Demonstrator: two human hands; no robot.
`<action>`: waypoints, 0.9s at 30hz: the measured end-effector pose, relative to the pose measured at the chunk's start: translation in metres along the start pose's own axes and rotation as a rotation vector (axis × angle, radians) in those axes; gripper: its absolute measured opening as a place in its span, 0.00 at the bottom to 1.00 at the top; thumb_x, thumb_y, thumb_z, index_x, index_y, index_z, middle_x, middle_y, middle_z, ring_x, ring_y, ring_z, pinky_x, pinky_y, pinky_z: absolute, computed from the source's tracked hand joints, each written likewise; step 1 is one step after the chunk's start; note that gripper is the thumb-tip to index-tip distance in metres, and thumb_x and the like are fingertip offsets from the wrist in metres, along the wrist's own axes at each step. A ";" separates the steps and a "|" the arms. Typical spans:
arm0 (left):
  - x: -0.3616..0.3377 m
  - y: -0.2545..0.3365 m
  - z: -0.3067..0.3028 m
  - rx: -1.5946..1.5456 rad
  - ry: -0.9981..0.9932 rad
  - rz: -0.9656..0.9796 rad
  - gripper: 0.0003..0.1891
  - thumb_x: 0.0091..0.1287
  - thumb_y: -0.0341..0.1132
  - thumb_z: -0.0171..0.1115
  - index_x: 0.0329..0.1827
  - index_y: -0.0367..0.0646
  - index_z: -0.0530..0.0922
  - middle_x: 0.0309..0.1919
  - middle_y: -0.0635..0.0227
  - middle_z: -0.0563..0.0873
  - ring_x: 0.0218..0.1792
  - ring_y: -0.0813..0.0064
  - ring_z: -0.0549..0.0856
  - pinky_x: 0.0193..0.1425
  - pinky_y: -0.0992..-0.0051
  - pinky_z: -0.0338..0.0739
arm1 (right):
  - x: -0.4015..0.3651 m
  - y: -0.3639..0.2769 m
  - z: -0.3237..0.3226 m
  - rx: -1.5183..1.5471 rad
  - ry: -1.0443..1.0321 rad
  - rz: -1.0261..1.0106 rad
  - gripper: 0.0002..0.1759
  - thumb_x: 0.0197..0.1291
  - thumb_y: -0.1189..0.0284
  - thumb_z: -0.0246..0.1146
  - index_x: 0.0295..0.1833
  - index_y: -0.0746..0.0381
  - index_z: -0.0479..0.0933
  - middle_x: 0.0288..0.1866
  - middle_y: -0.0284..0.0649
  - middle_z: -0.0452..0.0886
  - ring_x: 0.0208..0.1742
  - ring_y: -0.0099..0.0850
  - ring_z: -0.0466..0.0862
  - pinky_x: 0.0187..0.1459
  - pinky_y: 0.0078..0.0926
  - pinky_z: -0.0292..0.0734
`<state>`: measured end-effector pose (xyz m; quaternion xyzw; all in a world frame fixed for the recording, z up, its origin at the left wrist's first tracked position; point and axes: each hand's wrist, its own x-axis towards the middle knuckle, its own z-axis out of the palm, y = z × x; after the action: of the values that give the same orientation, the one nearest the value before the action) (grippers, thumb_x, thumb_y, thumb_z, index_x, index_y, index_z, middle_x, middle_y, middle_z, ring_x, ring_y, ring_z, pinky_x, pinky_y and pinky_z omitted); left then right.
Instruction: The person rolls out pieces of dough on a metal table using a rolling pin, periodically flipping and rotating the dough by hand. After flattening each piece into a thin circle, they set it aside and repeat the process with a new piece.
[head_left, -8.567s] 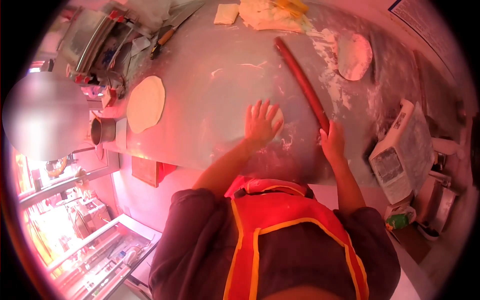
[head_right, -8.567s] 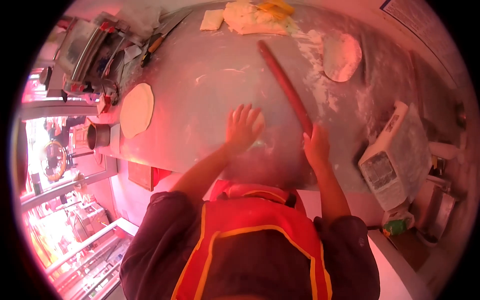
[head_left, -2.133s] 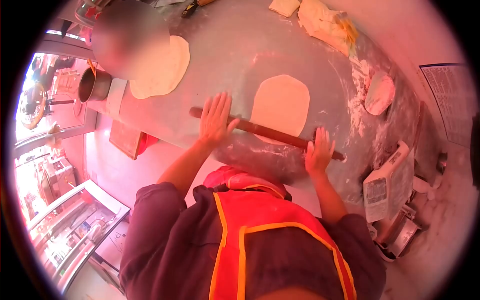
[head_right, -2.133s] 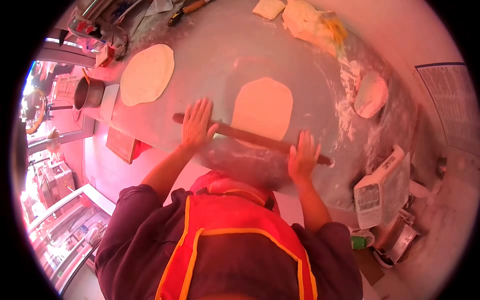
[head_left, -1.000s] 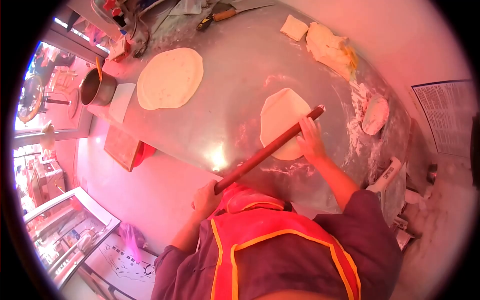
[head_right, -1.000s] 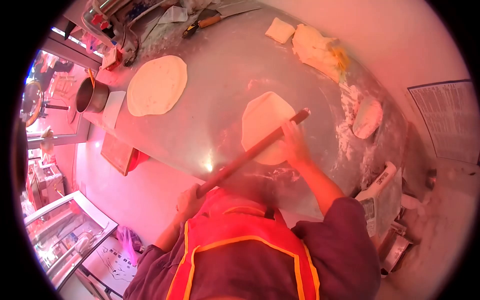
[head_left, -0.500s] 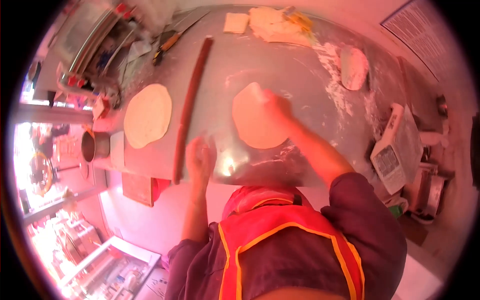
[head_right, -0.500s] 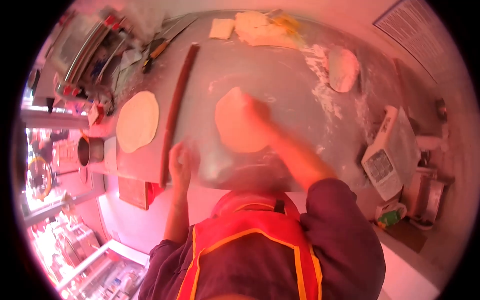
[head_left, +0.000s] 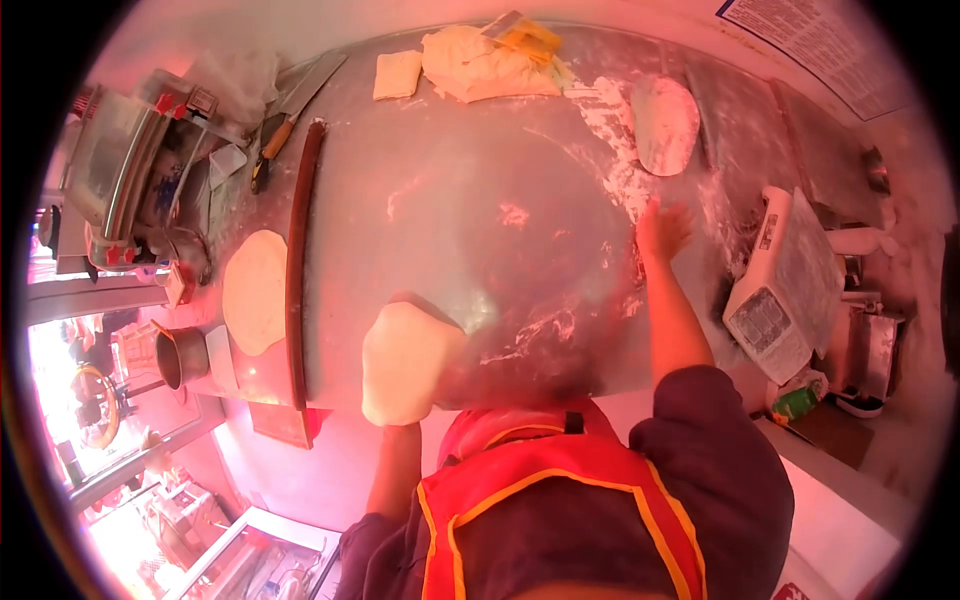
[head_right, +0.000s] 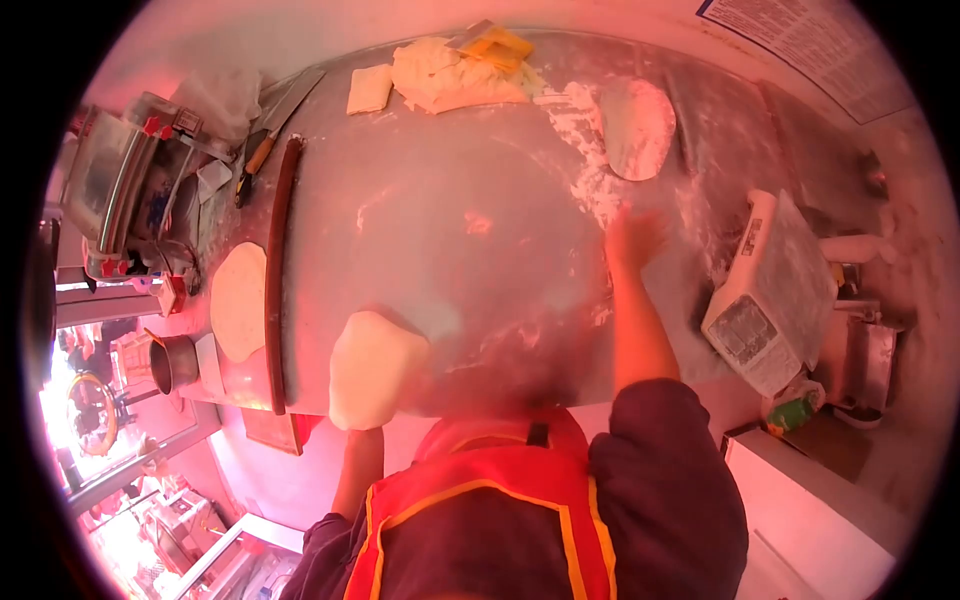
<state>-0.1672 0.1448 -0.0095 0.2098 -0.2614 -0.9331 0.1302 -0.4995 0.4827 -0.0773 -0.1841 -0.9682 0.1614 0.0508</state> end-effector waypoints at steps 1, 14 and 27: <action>0.000 0.003 0.004 0.016 0.004 0.006 0.25 0.72 0.37 0.60 0.70 0.41 0.68 0.66 0.61 0.75 0.67 0.63 0.76 0.67 0.64 0.74 | 0.000 -0.015 0.009 0.020 -0.038 -0.070 0.40 0.72 0.51 0.48 0.77 0.71 0.56 0.78 0.58 0.59 0.80 0.51 0.56 0.78 0.47 0.47; 0.042 0.034 0.066 0.127 -0.036 0.181 0.25 0.73 0.41 0.57 0.70 0.42 0.68 0.67 0.60 0.75 0.66 0.62 0.76 0.68 0.61 0.74 | -0.062 -0.132 0.039 0.074 -0.271 -1.047 0.30 0.66 0.58 0.59 0.69 0.61 0.68 0.69 0.52 0.70 0.72 0.49 0.65 0.71 0.60 0.53; 0.185 -0.022 0.131 0.238 -0.268 0.411 0.26 0.74 0.45 0.53 0.71 0.42 0.68 0.67 0.60 0.75 0.66 0.61 0.76 0.68 0.59 0.73 | -0.103 -0.131 -0.002 1.527 -1.292 0.068 0.27 0.70 0.65 0.62 0.70 0.65 0.69 0.63 0.46 0.76 0.64 0.37 0.78 0.66 0.34 0.72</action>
<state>-0.3930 0.1550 0.0204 0.0406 -0.4212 -0.8692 0.2557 -0.4488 0.3294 -0.0357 -0.0067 -0.4413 0.8105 -0.3851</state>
